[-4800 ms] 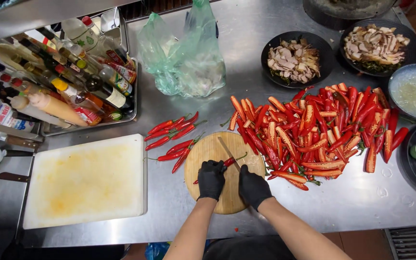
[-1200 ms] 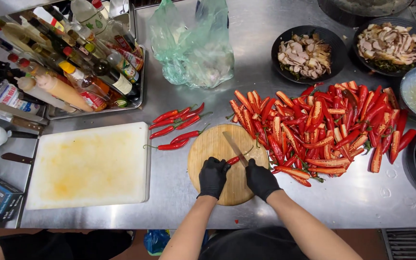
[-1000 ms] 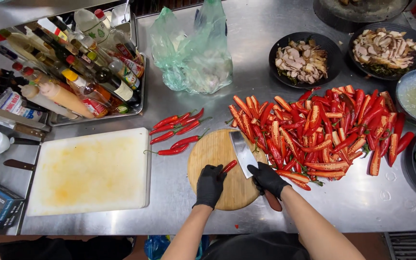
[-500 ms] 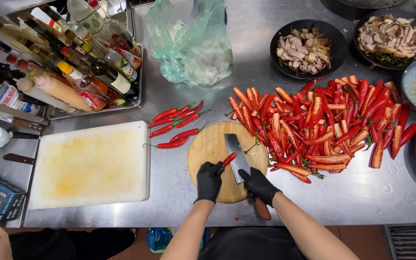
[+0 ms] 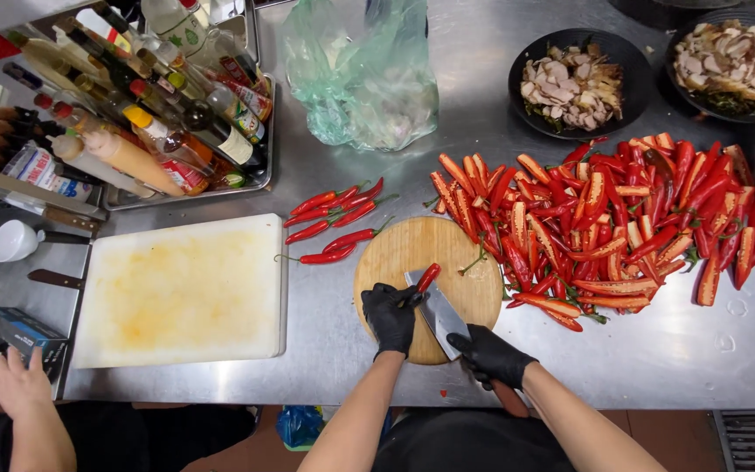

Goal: The person slices red chili peppers lengthwise on a round wooden cutting board using a large knife. They wear black gloves and work at a stainless steel counter, placing the cut peppers into a pile. Other ingredients and condiments are visible in the background.

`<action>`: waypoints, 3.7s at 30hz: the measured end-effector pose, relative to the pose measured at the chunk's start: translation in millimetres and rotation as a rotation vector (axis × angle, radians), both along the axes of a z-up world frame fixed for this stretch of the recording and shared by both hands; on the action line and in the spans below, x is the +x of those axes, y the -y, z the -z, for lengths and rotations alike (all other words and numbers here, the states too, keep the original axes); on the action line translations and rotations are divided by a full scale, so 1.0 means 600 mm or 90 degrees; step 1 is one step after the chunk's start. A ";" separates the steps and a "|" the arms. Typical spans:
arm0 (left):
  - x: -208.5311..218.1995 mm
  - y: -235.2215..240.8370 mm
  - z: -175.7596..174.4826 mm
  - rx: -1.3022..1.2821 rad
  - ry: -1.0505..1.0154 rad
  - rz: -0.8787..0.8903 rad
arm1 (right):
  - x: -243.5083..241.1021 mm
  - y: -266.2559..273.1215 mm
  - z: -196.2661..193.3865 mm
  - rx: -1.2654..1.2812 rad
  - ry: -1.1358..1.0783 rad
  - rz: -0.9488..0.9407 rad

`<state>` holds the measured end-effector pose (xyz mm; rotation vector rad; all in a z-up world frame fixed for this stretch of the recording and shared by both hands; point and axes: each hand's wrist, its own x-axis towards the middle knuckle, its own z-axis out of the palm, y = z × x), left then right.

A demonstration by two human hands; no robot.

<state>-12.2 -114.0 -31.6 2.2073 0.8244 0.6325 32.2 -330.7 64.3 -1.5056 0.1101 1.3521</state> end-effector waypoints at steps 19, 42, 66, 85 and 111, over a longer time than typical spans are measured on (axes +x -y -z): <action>0.039 -0.263 -0.034 0.250 -0.022 -0.049 | -0.036 -0.048 -0.113 -0.169 0.176 -0.094; 0.019 -0.009 -0.123 -0.272 -0.040 0.090 | 0.074 0.006 -0.128 -0.226 0.324 0.116; -0.019 -0.053 -0.120 0.216 -0.213 0.257 | 0.066 -0.065 0.051 -0.275 0.634 -0.375; -0.001 -0.067 -0.064 -0.021 -0.361 0.132 | 0.091 -0.099 0.013 -0.004 0.015 0.199; -0.020 -0.018 -0.048 -0.128 -0.074 -0.016 | 0.053 -0.088 0.081 -0.014 0.098 -0.048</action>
